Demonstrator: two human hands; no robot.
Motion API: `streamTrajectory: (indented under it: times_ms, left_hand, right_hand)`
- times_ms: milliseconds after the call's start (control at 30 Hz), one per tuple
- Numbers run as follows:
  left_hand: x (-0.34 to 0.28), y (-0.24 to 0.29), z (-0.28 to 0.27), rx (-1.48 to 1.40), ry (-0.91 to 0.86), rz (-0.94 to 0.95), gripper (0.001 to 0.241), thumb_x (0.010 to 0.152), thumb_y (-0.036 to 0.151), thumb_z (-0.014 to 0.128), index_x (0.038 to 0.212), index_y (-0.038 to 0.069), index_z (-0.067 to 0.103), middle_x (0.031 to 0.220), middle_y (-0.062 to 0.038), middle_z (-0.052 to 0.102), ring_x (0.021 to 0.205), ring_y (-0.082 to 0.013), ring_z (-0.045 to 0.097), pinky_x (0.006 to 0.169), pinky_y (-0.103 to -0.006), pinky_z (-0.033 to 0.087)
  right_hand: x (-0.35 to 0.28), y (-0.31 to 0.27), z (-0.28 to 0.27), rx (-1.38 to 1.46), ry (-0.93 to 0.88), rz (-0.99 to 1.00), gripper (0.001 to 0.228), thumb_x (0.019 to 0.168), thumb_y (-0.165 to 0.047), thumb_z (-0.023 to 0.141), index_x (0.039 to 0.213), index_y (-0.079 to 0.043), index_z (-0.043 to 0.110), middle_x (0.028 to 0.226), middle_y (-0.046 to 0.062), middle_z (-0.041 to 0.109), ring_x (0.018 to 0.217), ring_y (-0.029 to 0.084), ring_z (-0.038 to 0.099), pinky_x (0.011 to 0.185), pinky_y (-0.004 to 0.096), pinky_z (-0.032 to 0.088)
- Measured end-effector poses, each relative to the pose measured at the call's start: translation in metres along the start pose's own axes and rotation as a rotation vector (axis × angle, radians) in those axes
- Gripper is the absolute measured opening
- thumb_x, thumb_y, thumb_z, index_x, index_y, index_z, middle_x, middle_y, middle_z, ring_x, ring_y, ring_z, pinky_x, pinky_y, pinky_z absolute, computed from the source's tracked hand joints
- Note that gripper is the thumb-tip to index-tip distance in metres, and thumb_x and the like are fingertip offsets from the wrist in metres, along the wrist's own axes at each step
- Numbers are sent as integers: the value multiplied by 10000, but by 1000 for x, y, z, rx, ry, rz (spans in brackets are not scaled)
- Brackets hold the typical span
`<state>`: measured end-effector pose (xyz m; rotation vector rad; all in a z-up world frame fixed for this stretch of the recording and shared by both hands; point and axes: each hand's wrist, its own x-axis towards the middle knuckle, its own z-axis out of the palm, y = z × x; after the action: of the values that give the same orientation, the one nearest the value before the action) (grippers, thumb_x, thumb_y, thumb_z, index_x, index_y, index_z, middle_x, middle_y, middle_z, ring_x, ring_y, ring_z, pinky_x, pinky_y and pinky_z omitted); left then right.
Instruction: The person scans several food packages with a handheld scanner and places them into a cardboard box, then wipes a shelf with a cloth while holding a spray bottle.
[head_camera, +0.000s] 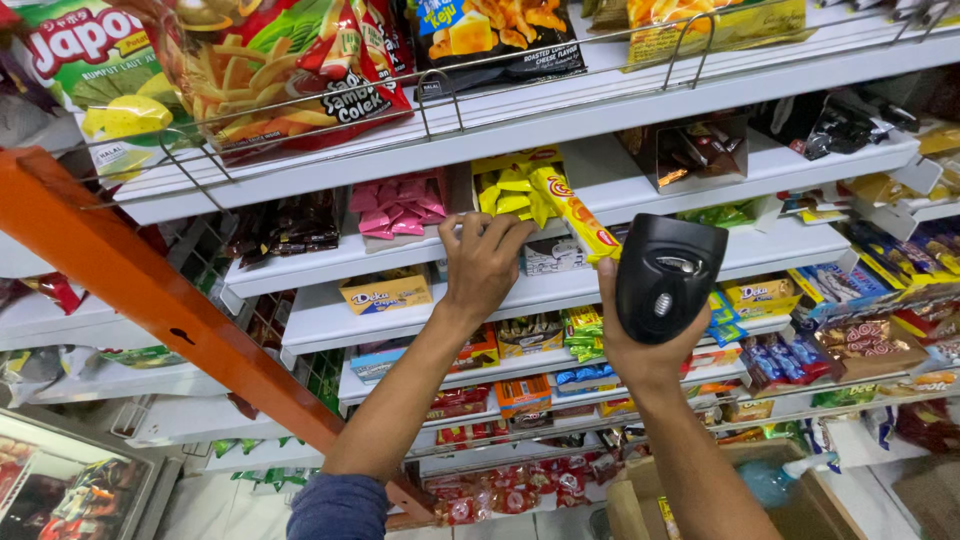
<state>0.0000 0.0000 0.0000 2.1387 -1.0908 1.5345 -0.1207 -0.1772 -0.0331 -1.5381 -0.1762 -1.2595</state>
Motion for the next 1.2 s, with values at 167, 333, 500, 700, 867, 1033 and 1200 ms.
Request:
streamTrajectory:
  times_ms: [167, 333, 500, 700, 867, 1033, 1200]
  left_hand:
    - [8, 2, -8, -29, 18, 0, 314, 807, -11, 714, 1077, 148, 735, 1043, 27, 648, 1005, -229, 557, 965, -463, 385]
    - [12, 0, -11, -44, 18, 2, 304, 809, -10, 712, 1075, 138, 723, 1037, 23, 641, 1010, -232, 556, 964, -456, 398]
    - [8, 2, -11, -68, 23, -11, 287, 811, 7, 722, 1069, 131, 717, 1029, 16, 635, 1008, -237, 554, 947, -454, 404]
    - [8, 3, -8, -83, 42, -15, 298, 796, 13, 727, 1072, 125, 719, 1033, 1, 646, 1010, -245, 557, 934, -452, 402]
    - [6, 3, -4, -92, 49, -10, 272, 826, 22, 749, 1080, 112, 718, 1038, 2, 647, 1020, -237, 552, 957, -447, 404]
    - [-1, 1, 0, -147, 102, -8, 250, 854, 31, 781, 1081, 116, 722, 1030, -2, 639, 1004, -241, 539, 938, -437, 394]
    - [-2, -2, 1, -183, 112, -1, 264, 841, 18, 783, 1081, 114, 727, 1029, 1, 643, 1006, -236, 544, 941, -435, 398]
  right_hand:
    - [12, -12, 16, 15, 62, -152, 550, 972, -78, 845, 1327, 45, 444, 1174, 86, 624, 996, 119, 655, 852, 234, 553]
    - [24, -39, 11, 61, -159, -82, 399, 942, -15, 795, 1288, 65, 611, 1106, 97, 695, 973, 128, 662, 878, 268, 548]
    - [26, -48, 12, 345, -197, 113, 353, 961, -18, 718, 1286, 38, 593, 1232, 96, 702, 1112, 136, 682, 946, 314, 613]
    - [33, -46, 11, 260, -174, 104, 295, 988, -34, 737, 1258, 41, 647, 1201, 111, 728, 1075, 147, 706, 964, 321, 606]
    - [35, -19, 28, 45, -173, 25, 279, 948, -62, 826, 1147, 16, 646, 1021, 62, 718, 906, 139, 678, 830, 289, 562]
    - [14, 17, 35, 255, -51, 95, 333, 963, -73, 776, 1233, -7, 594, 1121, 55, 669, 993, 112, 661, 880, 268, 548]
    - [4, 45, 23, 1031, -201, -47, 225, 1085, -128, 689, 1274, -70, 582, 1088, 56, 646, 944, 152, 665, 909, 342, 557]
